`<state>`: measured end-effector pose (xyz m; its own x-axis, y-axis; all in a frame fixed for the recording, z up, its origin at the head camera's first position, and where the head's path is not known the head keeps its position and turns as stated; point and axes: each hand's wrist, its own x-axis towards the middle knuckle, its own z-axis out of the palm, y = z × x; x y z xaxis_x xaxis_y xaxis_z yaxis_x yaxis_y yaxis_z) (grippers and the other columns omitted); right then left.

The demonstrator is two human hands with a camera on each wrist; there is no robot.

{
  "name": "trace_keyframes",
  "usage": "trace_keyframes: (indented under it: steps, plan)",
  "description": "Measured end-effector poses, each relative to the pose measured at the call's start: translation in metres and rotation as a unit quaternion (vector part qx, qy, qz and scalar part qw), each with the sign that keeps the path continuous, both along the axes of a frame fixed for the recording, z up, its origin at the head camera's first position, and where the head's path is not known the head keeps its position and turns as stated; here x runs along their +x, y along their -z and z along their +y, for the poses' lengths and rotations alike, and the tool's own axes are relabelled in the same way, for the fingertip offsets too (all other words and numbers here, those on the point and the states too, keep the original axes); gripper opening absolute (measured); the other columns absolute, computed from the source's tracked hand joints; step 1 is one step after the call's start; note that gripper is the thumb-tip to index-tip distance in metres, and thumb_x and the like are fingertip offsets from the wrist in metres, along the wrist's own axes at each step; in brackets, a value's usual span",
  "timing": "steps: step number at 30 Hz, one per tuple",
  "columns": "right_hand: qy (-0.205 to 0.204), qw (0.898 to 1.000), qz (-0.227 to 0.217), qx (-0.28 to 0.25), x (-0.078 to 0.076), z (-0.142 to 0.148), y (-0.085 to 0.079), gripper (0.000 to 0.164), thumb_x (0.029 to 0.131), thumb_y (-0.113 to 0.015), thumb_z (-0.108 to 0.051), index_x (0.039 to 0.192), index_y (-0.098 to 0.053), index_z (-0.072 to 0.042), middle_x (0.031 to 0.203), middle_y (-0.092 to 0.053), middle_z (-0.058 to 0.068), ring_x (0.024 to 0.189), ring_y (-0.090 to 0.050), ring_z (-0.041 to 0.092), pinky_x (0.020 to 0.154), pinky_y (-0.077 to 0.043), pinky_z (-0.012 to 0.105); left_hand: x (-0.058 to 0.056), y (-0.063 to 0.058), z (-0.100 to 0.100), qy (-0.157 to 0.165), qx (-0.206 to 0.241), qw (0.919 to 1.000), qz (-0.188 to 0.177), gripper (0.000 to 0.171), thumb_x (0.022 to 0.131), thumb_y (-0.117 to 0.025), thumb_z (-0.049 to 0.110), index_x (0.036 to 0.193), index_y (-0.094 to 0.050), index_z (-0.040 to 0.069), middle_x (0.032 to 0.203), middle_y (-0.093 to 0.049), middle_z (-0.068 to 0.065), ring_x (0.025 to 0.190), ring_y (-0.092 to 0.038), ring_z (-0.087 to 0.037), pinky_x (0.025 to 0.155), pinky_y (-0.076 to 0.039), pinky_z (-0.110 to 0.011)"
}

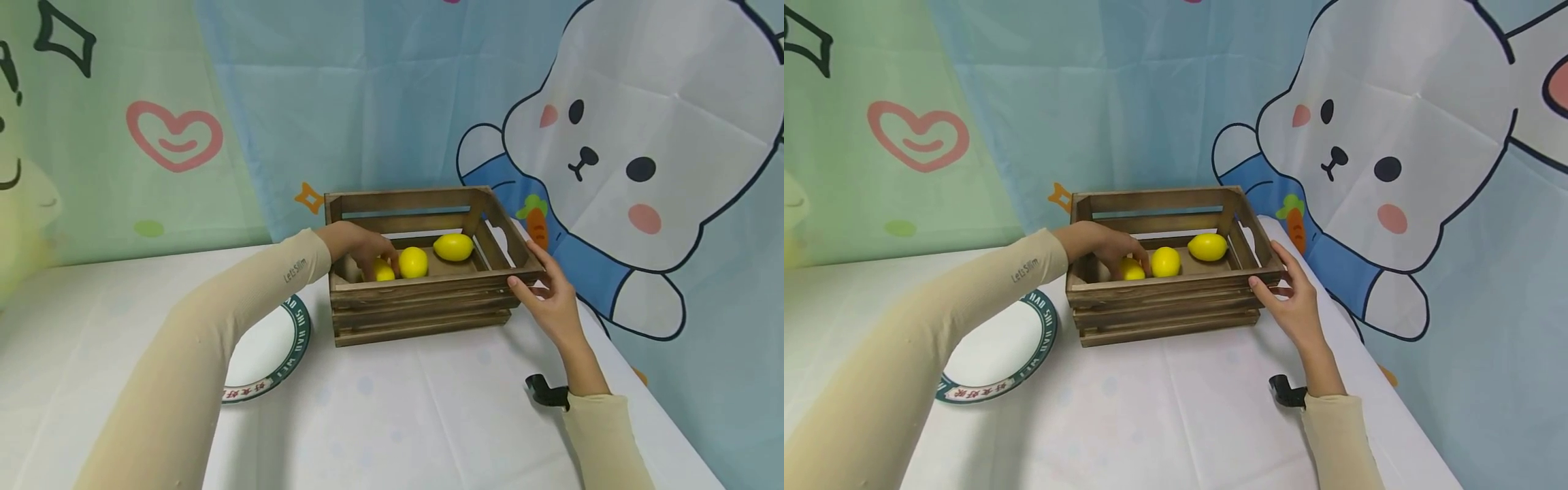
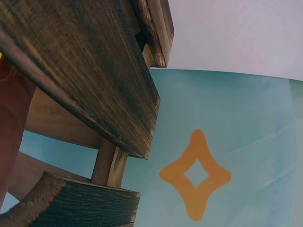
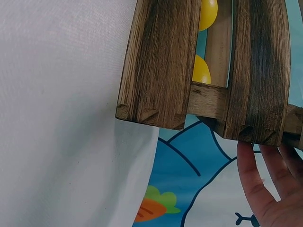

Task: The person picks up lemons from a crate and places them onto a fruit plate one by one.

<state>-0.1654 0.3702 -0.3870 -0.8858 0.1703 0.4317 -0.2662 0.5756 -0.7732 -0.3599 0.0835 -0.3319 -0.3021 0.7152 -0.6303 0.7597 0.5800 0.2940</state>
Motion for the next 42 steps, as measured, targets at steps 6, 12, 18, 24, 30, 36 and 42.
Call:
trace_keyframes:
  steps: [6, 12, 18, 24, 30, 36, 42]
  plan:
    - [0.0, 1.0, 0.0, 0.003, 0.001, -0.001, -0.001, 0.069, 0.09, -0.068, -0.005, 0.151, -0.038, -0.016, 0.15, -0.041, 0.012, 0.109, -0.047, -0.007, 0.077, -0.044, 0.011, -0.002, -0.001, 0.0, 0.015, 0.045, 0.9986, 0.025, 0.052, 0.091, -0.07, 0.023, 0.14, -0.052, 0.019, 0.146, -0.043, -0.011, 0.129, -0.045, -0.027, 0.103, -0.043, -0.039]
    - [-0.001, 1.0, 0.004, 0.004, 0.0, -0.001, 0.0, 0.068, 0.089, -0.067, -0.004, 0.15, -0.039, -0.013, 0.149, -0.042, 0.013, 0.108, -0.048, -0.008, 0.076, -0.044, 0.01, -0.004, -0.003, -0.002, 0.018, 0.101, 0.9941, 0.035, 0.055, 0.088, -0.073, 0.025, 0.139, -0.053, 0.015, 0.144, -0.048, -0.008, 0.13, -0.045, -0.025, 0.107, -0.039, -0.039]
    - [-0.001, 1.0, 0.009, 0.004, -0.002, 0.0, 0.002, 0.067, 0.09, -0.067, -0.005, 0.15, -0.039, -0.013, 0.149, -0.043, 0.014, 0.109, -0.048, -0.009, 0.075, -0.044, 0.01, -0.003, -0.007, -0.005, 0.011, 0.135, 0.99, 0.039, 0.058, 0.087, -0.074, 0.025, 0.14, -0.053, 0.012, 0.146, -0.047, -0.008, 0.131, -0.044, -0.025, 0.108, -0.038, -0.039]
    - [-0.002, 1.0, 0.009, 0.004, -0.001, 0.001, 0.003, 0.069, 0.089, -0.068, -0.003, 0.15, -0.038, -0.012, 0.149, -0.042, 0.014, 0.109, -0.048, -0.009, 0.075, -0.044, 0.009, 0.0, -0.011, -0.008, -0.013, 0.208, 0.9776, 0.028, 0.058, 0.088, -0.073, 0.021, 0.141, -0.052, 0.01, 0.149, -0.043, -0.01, 0.136, -0.038, -0.026, 0.112, -0.034, -0.04]
    - [-0.004, 1.0, 0.008, 0.008, 0.007, -0.011, -0.013, 0.067, 0.089, -0.066, -0.001, 0.15, -0.037, -0.005, 0.149, -0.041, 0.021, 0.111, -0.046, -0.01, 0.076, -0.042, 0.01, 0.003, -0.014, -0.011, -0.01, 0.254, 0.9652, 0.062, 0.058, 0.086, -0.075, 0.021, 0.139, -0.054, 0.011, 0.145, -0.047, -0.01, 0.133, -0.041, -0.027, 0.111, -0.032, -0.044]
    - [-0.01, 1.0, 0.004, 0.004, 0.013, -0.018, -0.021, 0.065, 0.091, -0.064, -0.002, 0.149, -0.036, -0.003, 0.15, -0.038, 0.023, 0.114, -0.045, -0.007, 0.077, -0.041, 0.011, 0.01, -0.015, -0.012, -0.009, 0.285, 0.9544, 0.087, 0.058, 0.084, -0.076, 0.02, 0.137, -0.055, 0.01, 0.14, -0.051, -0.012, 0.128, -0.044, -0.028, 0.109, -0.033, -0.044]
    - [0.007, 1.0, -0.009, 0.01, 0.001, -0.001, 0.0, 0.068, 0.091, -0.065, -0.003, 0.152, -0.035, -0.011, 0.152, -0.038, 0.015, 0.114, -0.042, -0.011, 0.077, -0.041, 0.011, 0.021, -0.014, -0.011, -0.03, 0.332, 0.9345, 0.126, 0.056, 0.084, -0.075, 0.022, 0.136, -0.055, 0.012, 0.136, -0.05, -0.013, 0.125, -0.045, -0.028, 0.108, -0.034, -0.044]
